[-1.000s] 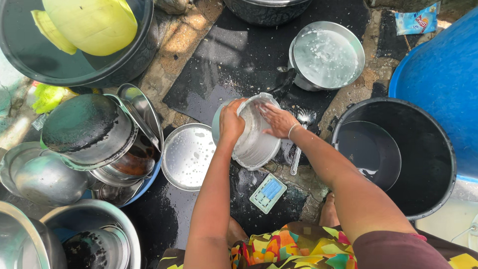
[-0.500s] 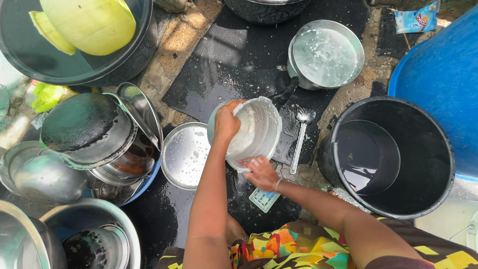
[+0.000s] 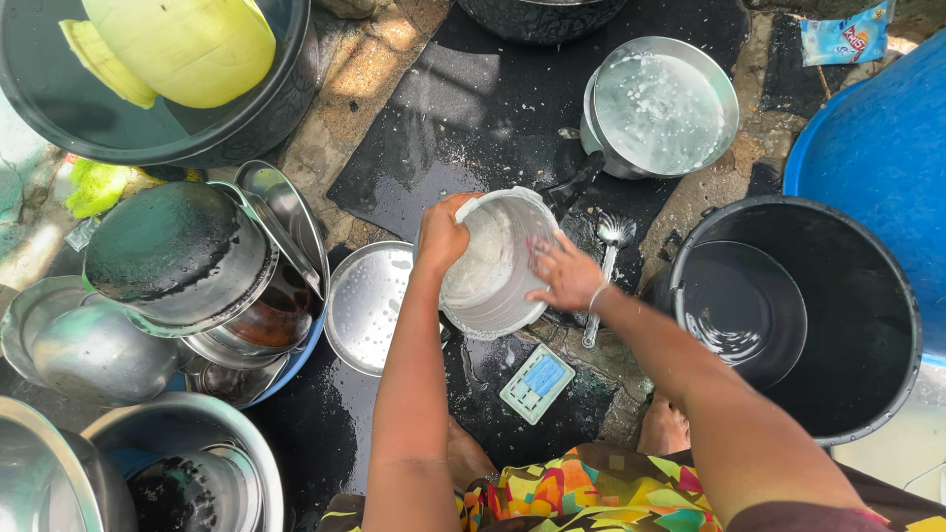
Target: The person washes various metal pots, lids, and a pressure cooker by hand using a sponge and soapy water, scrubbing the inside and outside of each item before placing them in a basin.
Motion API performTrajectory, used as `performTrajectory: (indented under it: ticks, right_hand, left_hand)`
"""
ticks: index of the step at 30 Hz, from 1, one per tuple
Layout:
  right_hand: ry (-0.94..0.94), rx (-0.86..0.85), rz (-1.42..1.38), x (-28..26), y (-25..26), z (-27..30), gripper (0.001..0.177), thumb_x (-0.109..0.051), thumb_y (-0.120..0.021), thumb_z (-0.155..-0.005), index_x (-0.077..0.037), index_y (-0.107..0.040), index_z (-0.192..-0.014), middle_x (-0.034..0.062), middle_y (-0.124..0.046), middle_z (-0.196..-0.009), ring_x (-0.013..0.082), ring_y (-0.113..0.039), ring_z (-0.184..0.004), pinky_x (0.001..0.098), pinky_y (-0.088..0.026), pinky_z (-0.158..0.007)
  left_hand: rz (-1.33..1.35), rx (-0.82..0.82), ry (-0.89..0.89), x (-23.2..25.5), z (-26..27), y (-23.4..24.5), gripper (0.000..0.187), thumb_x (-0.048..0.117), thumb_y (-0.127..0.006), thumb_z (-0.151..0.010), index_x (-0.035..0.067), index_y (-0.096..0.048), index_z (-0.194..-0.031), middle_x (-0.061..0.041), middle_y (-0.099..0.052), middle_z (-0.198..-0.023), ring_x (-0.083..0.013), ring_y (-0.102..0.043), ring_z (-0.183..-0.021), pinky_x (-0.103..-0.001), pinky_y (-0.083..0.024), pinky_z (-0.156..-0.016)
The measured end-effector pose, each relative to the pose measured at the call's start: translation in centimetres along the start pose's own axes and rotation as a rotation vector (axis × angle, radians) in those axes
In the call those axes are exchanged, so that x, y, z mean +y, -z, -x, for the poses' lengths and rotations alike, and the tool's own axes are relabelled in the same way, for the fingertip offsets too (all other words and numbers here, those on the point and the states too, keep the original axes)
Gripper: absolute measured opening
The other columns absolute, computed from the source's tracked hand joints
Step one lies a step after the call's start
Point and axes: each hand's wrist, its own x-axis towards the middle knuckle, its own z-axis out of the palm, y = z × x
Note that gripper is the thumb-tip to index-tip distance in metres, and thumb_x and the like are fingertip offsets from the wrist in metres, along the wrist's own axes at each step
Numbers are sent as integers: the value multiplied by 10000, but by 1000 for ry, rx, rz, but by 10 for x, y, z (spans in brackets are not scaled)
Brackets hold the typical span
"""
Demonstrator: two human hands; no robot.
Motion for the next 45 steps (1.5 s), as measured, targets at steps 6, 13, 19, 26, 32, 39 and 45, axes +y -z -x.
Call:
performTrajectory:
  ticks: [6, 13, 19, 26, 32, 39, 45]
  right_hand:
    - [-571, 434, -980, -201, -13, -39, 541, -385, -212, -1083, -169, -664, -1287, 100, -646, -1174, 277, -560, -1227, 472, -285, -1208]
    - [-23, 724, -642, -138, -9, -1, 550, -488, -662, -923, -15, -658, -1203, 177, -689, -1073, 357, -651, -1029, 454, -502, -902]
    - [275, 580, -352, -24, 10, 25, 452, -562, -724, -786, -124, -725, -897, 67, -677, -862, 299, -653, -858, 415, -527, -806]
    - [444, 781, -307, -20, 96, 54, 643, -712, -786, -689, -110, -614, -540, 22, -555, -563, 220, -607, -534, 366, -470, -509]
    - [226, 648, -512, 13, 138, 27, 656, -756, -716, -711, -102, -749, -671, 44, -629, -519, 246, -613, -436, 394, -442, -409]
    - [-28, 498, -664, 57, 136, -5, 755, -655, -466, -1005, -57, -718, -618, 150, -586, -544, 346, -607, -546, 462, -473, -571]
    - [-246, 843, -781, 76, 124, -20, 626, -556, -527, -1010, -21, -712, -744, 162, -649, -643, 319, -629, -578, 432, -488, -574]
  left_hand:
    - [149, 118, 125, -22, -2, -11, 604, -147, -451, -714, 117, -779, -1147, -140, -780, -1085, -283, -764, -1030, -341, -554, -923]
    - [331, 209, 297, -74, -4, -16, 598, -137, -459, -707, 63, -761, -1182, -146, -787, -1071, -237, -754, -973, -323, -566, -875]
    - [759, 128, 608, -133, 7, -2, 760, -194, -469, -588, 71, -705, -1260, -104, -742, -1087, -239, -703, -916, -349, -571, -766]
    - [785, -209, 673, -147, 17, -9, 749, -163, -553, -628, 74, -653, -1331, -176, -716, -1169, -315, -681, -1066, -413, -559, -934]
    - [186, -624, 389, -32, -2, 33, 670, 620, -439, -1028, 94, -787, -1254, -87, -643, -1349, -189, -498, -1258, -401, -333, -1054]
    - [423, -705, 363, 56, 14, 40, 794, 743, -444, -889, 65, -758, -1154, -79, -757, -1086, -145, -687, -1007, -311, -560, -843]
    - [476, -461, 199, 47, 18, -18, 469, 457, -685, -935, 10, -757, -1059, 10, -714, -809, -41, -570, -665, -233, -469, -604]
